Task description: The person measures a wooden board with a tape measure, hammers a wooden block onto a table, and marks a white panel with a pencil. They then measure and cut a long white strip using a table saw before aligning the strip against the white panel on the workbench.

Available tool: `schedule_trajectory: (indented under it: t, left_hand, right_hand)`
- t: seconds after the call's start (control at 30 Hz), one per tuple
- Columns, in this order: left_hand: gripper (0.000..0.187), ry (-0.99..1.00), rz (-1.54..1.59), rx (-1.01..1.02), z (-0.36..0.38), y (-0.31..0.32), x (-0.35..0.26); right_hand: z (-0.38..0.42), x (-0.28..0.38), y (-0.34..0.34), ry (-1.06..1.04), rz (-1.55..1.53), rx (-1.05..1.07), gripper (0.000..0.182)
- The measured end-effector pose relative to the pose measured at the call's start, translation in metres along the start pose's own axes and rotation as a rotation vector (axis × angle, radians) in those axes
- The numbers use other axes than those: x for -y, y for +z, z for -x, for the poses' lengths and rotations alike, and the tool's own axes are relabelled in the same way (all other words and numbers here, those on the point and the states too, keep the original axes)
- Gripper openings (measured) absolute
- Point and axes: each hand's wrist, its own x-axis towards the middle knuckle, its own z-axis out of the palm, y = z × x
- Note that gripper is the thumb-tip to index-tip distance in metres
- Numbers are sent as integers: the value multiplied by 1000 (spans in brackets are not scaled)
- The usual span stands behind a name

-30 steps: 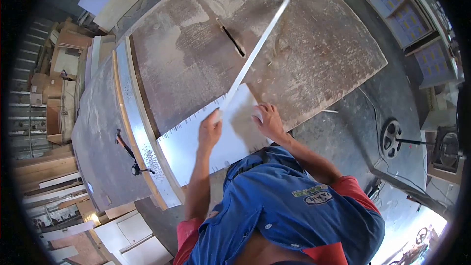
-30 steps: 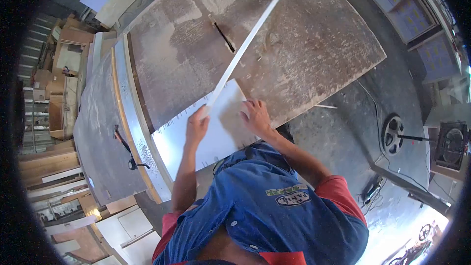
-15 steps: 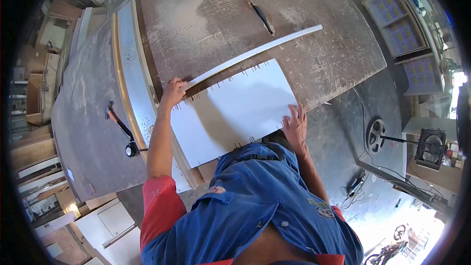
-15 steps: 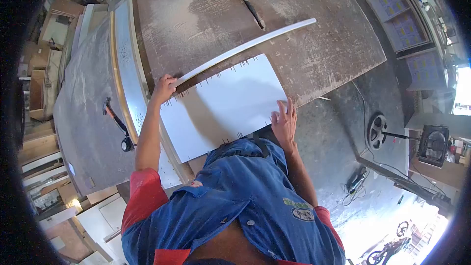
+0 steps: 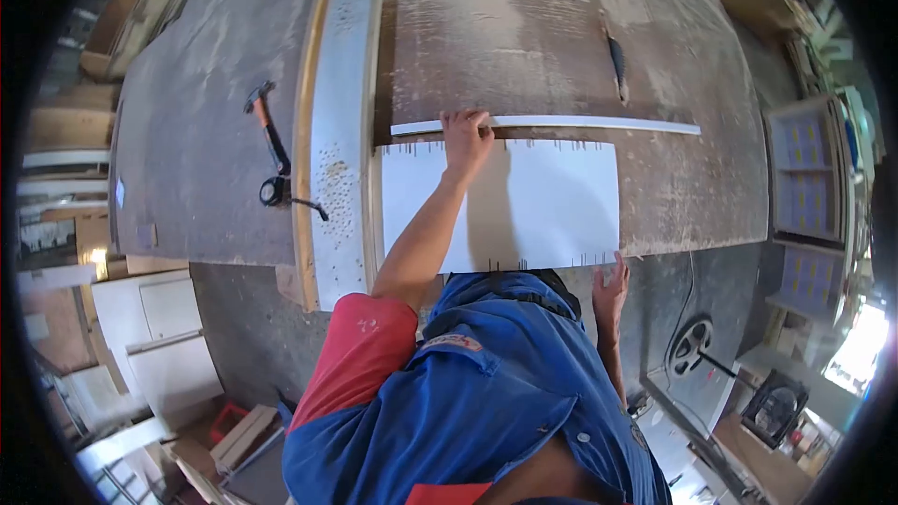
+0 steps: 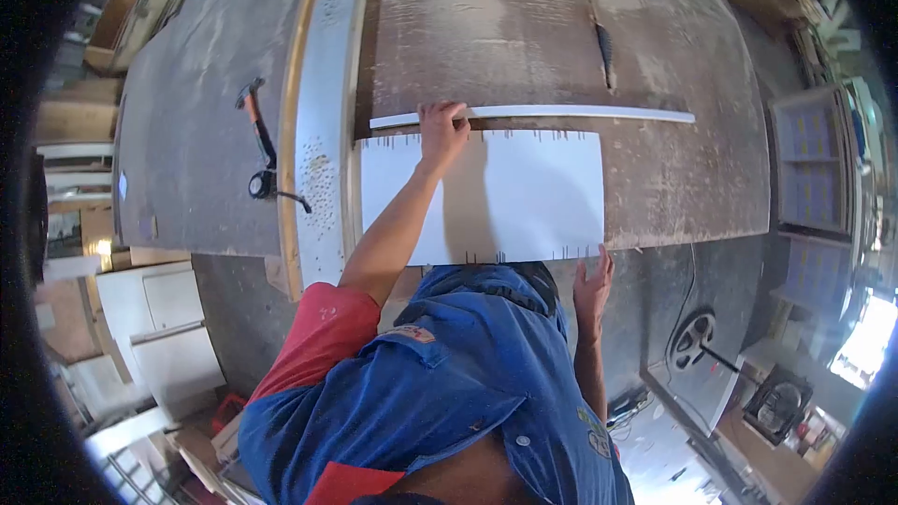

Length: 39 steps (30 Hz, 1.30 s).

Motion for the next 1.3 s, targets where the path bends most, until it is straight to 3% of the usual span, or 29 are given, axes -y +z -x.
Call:
schedule_trajectory:
  t: [0.07, 0.1, 0.2, 0.27, 0.47, 0.67, 0.73, 0.8, 0.93, 1.3]
  left_hand:
    - [33, 11, 37, 18, 2, -6, 4]
    - [33, 3, 33, 13, 5, -6, 11]
    - [27, 135, 87, -131, 14, -11, 27]
    - [22, 27, 32, 39, 10, -26, 30]
    - [19, 61, 132, 48, 3, -28, 52]
    - [14, -70, 101, 148, 11, -35, 37]
    - [10, -82, 112, 86, 15, -33, 33]
    - [9, -68, 43, -5, 19, -32, 29]
    - [5, -33, -10, -136, 21, -35, 26]
    - [4, -50, 12, -118, 18, -43, 25]
  right_hand:
    - [-2, 1, -3, 73, 19, 10, 54]
    - [-2, -2, -1, -1, 31, -28, 53]
    - [-5, -13, 1, -21, 46, -31, 52]
    - [-5, -7, 0, -21, 39, -47, 52]
    - [-6, -2, -3, -28, 7, -44, 50]
    - [-7, -11, 3, 20, -104, -75, 45]
    - [-9, -26, 12, 18, -148, -90, 44]
    - [-8, -45, 22, 218, -386, -51, 41]
    - [-11, -55, 27, 163, -398, -70, 41]
    - [-18, -41, 11, 142, -262, 44, 33]
